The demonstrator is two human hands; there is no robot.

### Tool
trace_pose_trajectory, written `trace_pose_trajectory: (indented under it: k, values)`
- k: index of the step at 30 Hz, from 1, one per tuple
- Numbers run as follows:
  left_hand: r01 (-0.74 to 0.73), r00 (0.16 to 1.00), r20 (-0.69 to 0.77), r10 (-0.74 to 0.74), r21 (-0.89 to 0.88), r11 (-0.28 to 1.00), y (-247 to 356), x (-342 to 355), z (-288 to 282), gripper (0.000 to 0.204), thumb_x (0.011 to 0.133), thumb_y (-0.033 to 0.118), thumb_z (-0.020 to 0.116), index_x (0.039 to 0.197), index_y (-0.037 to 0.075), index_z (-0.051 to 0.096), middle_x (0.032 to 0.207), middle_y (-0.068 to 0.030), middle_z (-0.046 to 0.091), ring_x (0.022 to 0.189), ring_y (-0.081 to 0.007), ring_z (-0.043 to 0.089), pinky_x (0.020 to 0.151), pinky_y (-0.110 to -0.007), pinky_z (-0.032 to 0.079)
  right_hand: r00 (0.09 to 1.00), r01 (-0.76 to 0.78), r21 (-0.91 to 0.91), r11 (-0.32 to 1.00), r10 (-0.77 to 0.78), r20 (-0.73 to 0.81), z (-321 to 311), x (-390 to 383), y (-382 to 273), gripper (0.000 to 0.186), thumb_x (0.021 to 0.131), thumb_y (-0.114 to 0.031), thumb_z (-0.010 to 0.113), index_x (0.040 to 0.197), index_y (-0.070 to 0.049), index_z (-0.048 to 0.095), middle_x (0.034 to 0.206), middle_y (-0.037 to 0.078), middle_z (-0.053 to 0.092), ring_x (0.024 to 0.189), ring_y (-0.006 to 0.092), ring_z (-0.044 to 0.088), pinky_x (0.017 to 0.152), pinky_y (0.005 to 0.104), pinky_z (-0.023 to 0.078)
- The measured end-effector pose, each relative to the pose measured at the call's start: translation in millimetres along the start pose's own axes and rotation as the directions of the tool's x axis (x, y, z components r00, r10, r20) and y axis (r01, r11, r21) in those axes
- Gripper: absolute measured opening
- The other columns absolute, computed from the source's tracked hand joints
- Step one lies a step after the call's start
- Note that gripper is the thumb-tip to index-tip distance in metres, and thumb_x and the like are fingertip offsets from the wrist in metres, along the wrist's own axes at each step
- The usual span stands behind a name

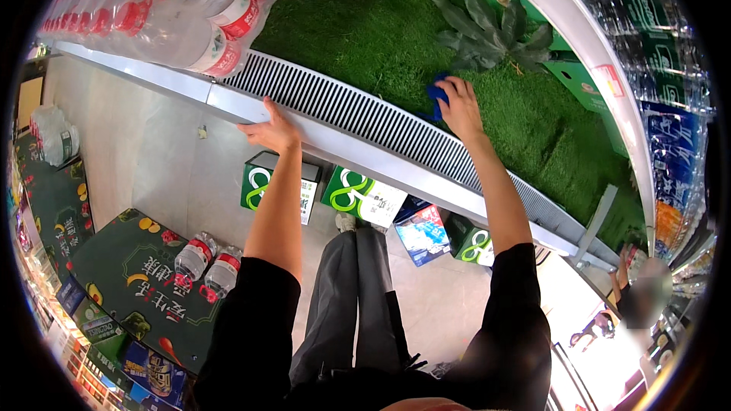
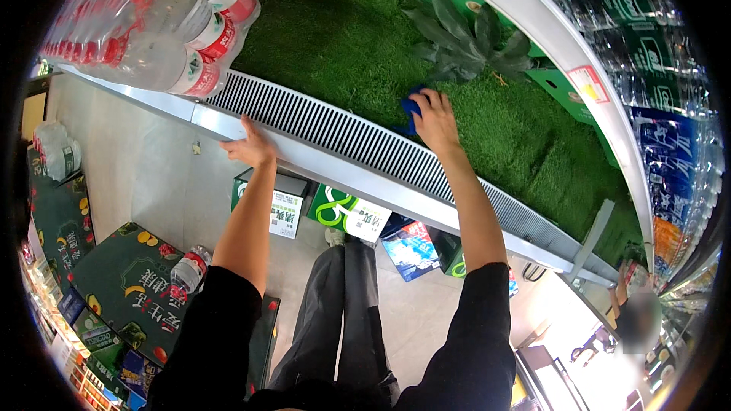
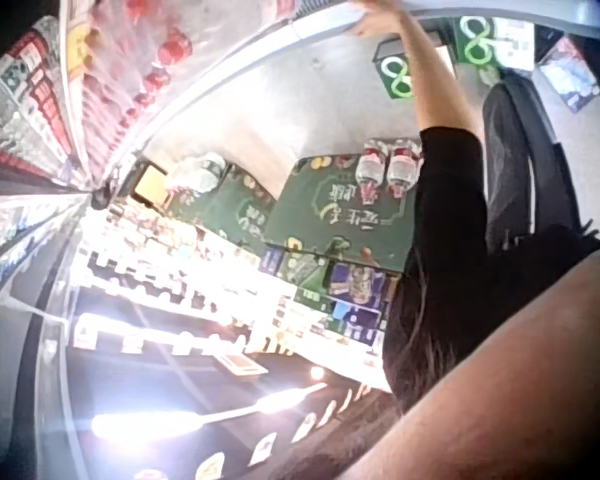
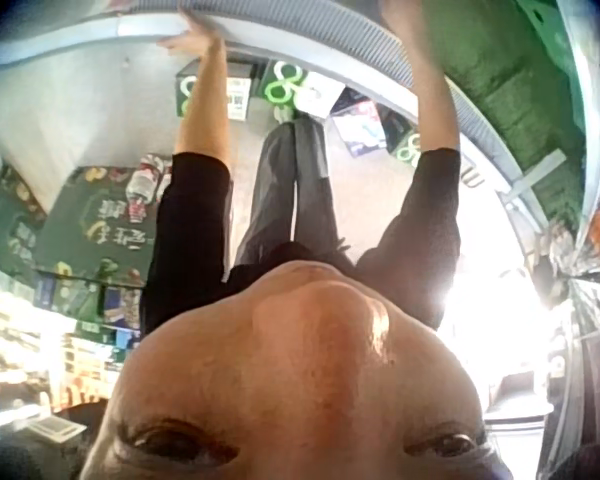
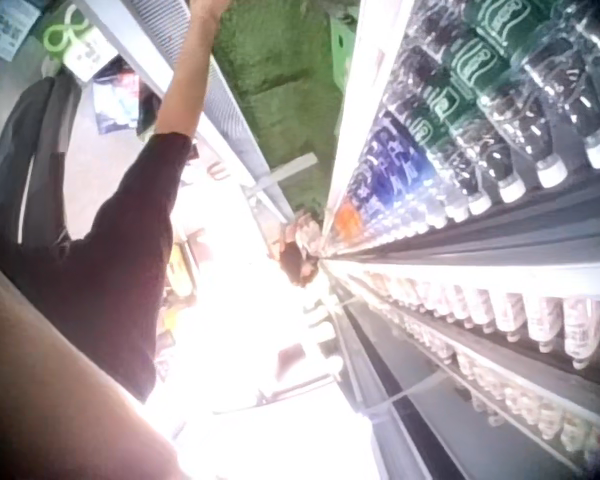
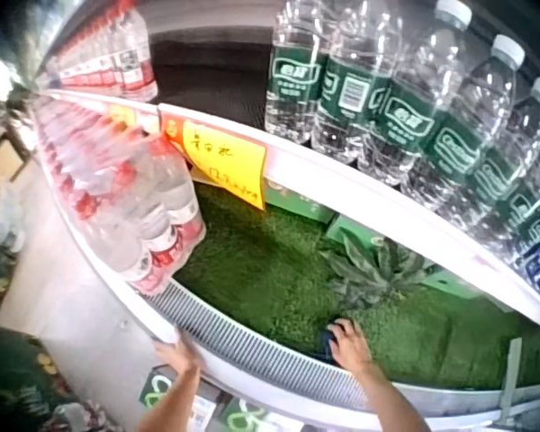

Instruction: The person cleans the exterior of a commercial refrigerator using a blue cloth. They wipe the front panels, the top edge, and the bottom vent grille, moving around the unit to reach different sections.

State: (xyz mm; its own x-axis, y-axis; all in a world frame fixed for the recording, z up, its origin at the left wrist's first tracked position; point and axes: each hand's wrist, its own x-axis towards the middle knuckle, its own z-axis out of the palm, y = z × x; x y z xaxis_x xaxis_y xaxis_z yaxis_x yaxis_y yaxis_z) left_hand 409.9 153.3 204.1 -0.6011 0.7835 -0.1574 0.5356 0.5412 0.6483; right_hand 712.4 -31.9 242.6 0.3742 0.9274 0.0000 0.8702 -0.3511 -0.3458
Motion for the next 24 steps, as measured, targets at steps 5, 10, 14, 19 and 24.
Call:
trace_pose_trajectory:
  k: [5,10,14,19,24]
  values:
    - [0.025,0.999,0.029,-0.025,0.019,1.0,7,-6,-6,0.107,0.078,0.064,0.06,0.144,-0.005,0.011,0.122,-0.0337,0.037,0.102,-0.0455,0.05,0.087,-0.048,0.046,0.947,0.02,0.142,0.99,0.027,-0.319,16,80,-78,0.038,0.084,-0.029,0.065,0.119,-0.015,0.058,0.126,0.01,0.055,0.109,0.0324,0.054,0.092,0.0437,0.046]
    - [0.015,1.0,0.017,-0.015,0.006,1.0,8,-3,-1,0.104,0.079,0.062,0.061,0.144,-0.003,0.011,0.123,-0.0344,0.036,0.101,-0.0467,0.052,0.086,-0.05,0.047,0.938,-0.315,0.005,0.949,0.312,-0.153,67,98,-133,0.045,0.075,-0.023,0.07,0.116,-0.01,0.059,0.121,0.017,0.048,0.101,0.0359,0.05,0.084,0.0458,0.046]
    - [0.016,1.0,-0.004,-0.016,0.003,1.0,-1,5,0,0.104,0.079,0.062,0.062,0.144,-0.003,0.013,0.123,-0.0337,0.036,0.103,-0.045,0.051,0.085,-0.049,0.047,0.973,-0.185,0.301,0.935,0.131,0.192,48,71,-139,0.039,0.073,-0.01,0.066,0.111,-0.015,0.06,0.112,0.015,0.052,0.108,0.0331,0.053,0.09,0.0418,0.049]
    - [0.035,0.999,0.014,-0.035,-0.013,0.999,6,-3,-4,0.105,0.078,0.062,0.063,0.144,-0.002,0.013,0.124,-0.0322,0.036,0.104,-0.0438,0.052,0.086,-0.048,0.048,0.945,0.177,0.089,0.98,-0.194,0.264,0,-7,-7,0.046,0.08,-0.02,0.069,0.124,-0.02,0.055,0.139,0.006,0.042,0.127,0.0345,0.04,0.11,0.0507,0.031]
    - [0.022,1.0,0.014,-0.022,-0.015,1.0,5,-1,-1,0.106,0.078,0.063,0.062,0.143,-0.006,0.015,0.125,-0.0347,0.034,0.107,-0.0444,0.051,0.086,-0.047,0.049,0.985,-0.083,-0.078,0.993,0.094,0.144,-24,-77,74,0.047,0.076,-0.017,0.069,0.121,-0.019,0.055,0.136,0.006,0.046,0.12,0.0292,0.048,0.098,0.0443,0.045]
